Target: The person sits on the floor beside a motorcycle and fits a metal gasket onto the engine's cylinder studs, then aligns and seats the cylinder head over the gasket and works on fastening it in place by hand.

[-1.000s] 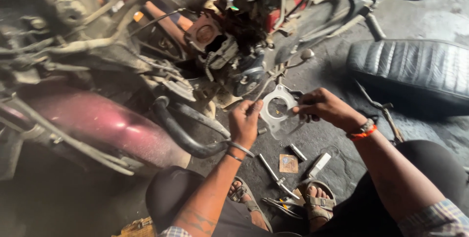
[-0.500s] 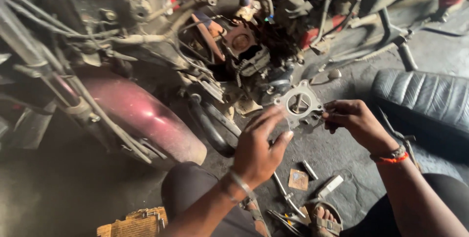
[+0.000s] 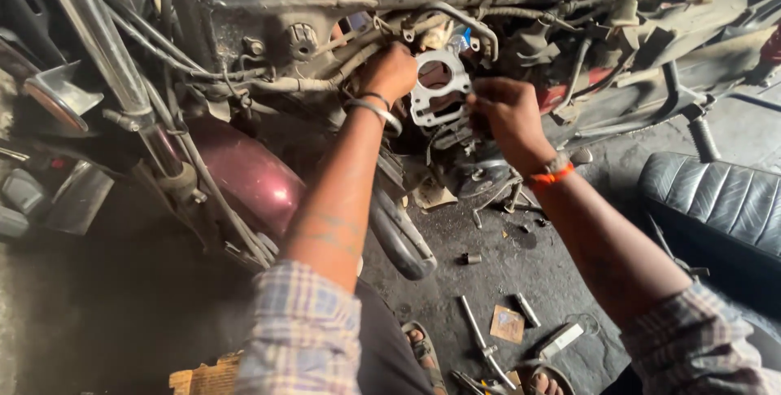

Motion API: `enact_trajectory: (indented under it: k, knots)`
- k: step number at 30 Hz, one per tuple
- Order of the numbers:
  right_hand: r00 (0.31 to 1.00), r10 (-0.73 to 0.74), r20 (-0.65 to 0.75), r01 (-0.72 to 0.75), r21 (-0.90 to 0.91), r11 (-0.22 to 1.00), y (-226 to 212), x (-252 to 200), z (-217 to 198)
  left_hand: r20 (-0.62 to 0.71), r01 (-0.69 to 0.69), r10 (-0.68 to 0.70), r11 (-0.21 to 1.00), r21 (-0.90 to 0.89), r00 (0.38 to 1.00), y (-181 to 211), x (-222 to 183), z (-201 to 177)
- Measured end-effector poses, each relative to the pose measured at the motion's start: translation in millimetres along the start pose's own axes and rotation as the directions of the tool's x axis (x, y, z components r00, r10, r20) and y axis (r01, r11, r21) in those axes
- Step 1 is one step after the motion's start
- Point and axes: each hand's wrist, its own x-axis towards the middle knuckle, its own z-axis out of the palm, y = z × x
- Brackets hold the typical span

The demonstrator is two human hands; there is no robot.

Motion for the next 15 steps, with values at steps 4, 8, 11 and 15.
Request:
enact_trajectory:
  k: [4, 8, 11, 15]
  knots:
    - [0.996, -0.077, -0.043, 0.073, -0.08, 0.994, -4, 29, 5, -0.032, 0.062, -0.063, 0.997, -0.041, 0.998, -33, 33, 23]
    - [0.997, -0.053, -0.05, 0.044, -0.168, 0.985, -6, 34, 9, 0.201, 0.252, -0.159, 0.732, -0.633, 0.967, -47, 13, 18]
    - [0.999, -0.052, 0.013, 0.054, -0.14, 0.989, -10, 23, 14, 0.171, 0.164, -0.048, 0.611, -0.775, 0.984, -66, 20, 34]
    - [0.998, -0.039, -0.055, 0.037, -0.047, 0.998, -9, -4, 7, 0.14, 0.205, -0.157, 0.571, -0.795, 0.978, -54, 7, 21]
